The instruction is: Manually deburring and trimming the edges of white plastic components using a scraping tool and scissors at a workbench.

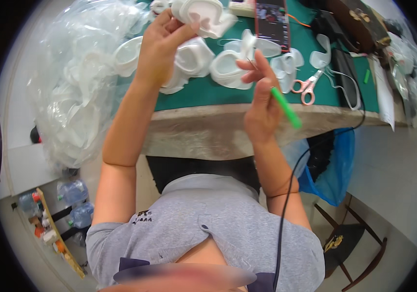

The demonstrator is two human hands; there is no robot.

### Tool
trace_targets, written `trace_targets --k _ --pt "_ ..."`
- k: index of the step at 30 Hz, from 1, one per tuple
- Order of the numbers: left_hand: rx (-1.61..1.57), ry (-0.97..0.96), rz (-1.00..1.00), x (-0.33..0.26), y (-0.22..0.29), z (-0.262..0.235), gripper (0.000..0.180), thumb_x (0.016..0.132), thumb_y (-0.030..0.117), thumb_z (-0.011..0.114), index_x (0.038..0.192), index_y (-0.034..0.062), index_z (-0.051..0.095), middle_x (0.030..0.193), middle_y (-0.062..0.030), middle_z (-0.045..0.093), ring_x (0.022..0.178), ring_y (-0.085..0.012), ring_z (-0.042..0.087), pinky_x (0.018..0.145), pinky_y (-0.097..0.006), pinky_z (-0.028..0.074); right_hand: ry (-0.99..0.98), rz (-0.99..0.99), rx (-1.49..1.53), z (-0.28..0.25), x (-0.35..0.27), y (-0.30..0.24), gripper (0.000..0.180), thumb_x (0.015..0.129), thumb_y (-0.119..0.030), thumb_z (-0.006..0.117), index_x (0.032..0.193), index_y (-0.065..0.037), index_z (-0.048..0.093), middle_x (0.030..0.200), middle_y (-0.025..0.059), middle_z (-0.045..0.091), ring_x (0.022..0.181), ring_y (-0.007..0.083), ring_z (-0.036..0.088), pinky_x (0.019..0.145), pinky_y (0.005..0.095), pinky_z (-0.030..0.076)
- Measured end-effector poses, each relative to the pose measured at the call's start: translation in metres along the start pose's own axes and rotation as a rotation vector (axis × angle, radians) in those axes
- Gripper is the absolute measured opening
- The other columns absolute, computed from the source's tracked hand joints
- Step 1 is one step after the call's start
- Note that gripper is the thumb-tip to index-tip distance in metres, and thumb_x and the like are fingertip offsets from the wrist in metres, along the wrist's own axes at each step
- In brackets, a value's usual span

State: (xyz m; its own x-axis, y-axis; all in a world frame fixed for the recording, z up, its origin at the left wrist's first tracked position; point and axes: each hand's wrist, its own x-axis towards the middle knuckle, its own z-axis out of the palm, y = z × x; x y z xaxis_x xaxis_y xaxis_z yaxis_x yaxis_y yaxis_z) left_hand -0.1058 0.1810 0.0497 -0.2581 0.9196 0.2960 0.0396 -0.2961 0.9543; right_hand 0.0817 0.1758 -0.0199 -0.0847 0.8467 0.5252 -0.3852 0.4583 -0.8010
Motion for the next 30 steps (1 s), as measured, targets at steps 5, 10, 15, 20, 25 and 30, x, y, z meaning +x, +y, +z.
trace_targets --k 5,10,15,20,25,30 --pt "-0.358 0.097 -0.164 -0.062 0.008 0.001 0.034 0.085 0.004 0.066 0.117 -0.0024 0.054 0.110 -0.0095 0.063 0.098 -0.0163 0.062 0.086 -0.032 0.053 -0.133 -0.043 0.058 0.028 0.024 -0.019 0.031 0.100 -0.019 0.045 0.106 0.007 0.062 0.097 0.0094 0.060 0.080 0.0123 0.054 0.075 0.0260 0.044" --pt "-0.566 0.130 -0.247 -0.083 0.006 -0.002 0.034 0.088 0.007 0.064 0.119 -0.0010 0.052 0.113 -0.0109 0.061 0.101 -0.0183 0.062 0.088 -0.035 0.053 -0.218 -0.046 0.126 0.053 0.017 -0.017 0.011 0.096 -0.006 0.052 0.099 0.003 0.057 0.100 0.0114 0.061 0.078 0.0121 0.058 0.071 0.0228 0.047" --pt "-0.574 0.129 -0.202 -0.092 0.003 -0.004 0.033 0.090 0.009 0.063 0.119 -0.0007 0.051 0.113 -0.0109 0.062 0.102 -0.0187 0.062 0.089 -0.035 0.053 -0.296 0.013 0.017 0.052 0.014 -0.013 0.012 0.092 -0.006 0.059 0.100 0.003 0.057 0.101 0.0127 0.062 0.087 0.0141 0.062 0.077 0.0236 0.049" --pt "-0.513 0.102 -0.174 -0.095 -0.001 -0.005 0.031 0.092 0.011 0.061 0.119 -0.0005 0.050 0.112 -0.0107 0.062 0.103 -0.0192 0.062 0.090 -0.036 0.052 -0.262 -0.028 0.032 0.055 0.017 -0.014 0.013 0.090 -0.006 0.063 0.099 0.003 0.059 0.100 0.0131 0.064 0.087 0.0152 0.062 0.078 0.0243 0.049" --pt "-0.594 0.139 -0.195 -0.092 0.002 -0.003 0.029 0.096 0.019 0.055 0.118 0.0017 0.051 0.113 -0.0101 0.062 0.103 -0.0202 0.062 0.088 -0.038 0.054 -0.282 -0.025 0.014 0.052 0.018 -0.008 0.013 0.091 -0.005 0.062 0.100 0.003 0.060 0.099 0.0135 0.064 0.085 0.0148 0.062 0.076 0.0241 0.049" --pt "-0.723 0.153 -0.311 -0.090 0.004 -0.007 0.028 0.099 0.025 0.049 0.118 0.0044 0.051 0.111 -0.0089 0.062 0.101 -0.0191 0.063 0.085 -0.039 0.055 -0.259 0.025 -0.083 0.050 0.028 -0.022 0.014 0.088 0.001 0.063 0.101 0.002 0.062 0.094 0.0128 0.066 0.079 0.0148 0.063 0.070 0.0230 0.050"
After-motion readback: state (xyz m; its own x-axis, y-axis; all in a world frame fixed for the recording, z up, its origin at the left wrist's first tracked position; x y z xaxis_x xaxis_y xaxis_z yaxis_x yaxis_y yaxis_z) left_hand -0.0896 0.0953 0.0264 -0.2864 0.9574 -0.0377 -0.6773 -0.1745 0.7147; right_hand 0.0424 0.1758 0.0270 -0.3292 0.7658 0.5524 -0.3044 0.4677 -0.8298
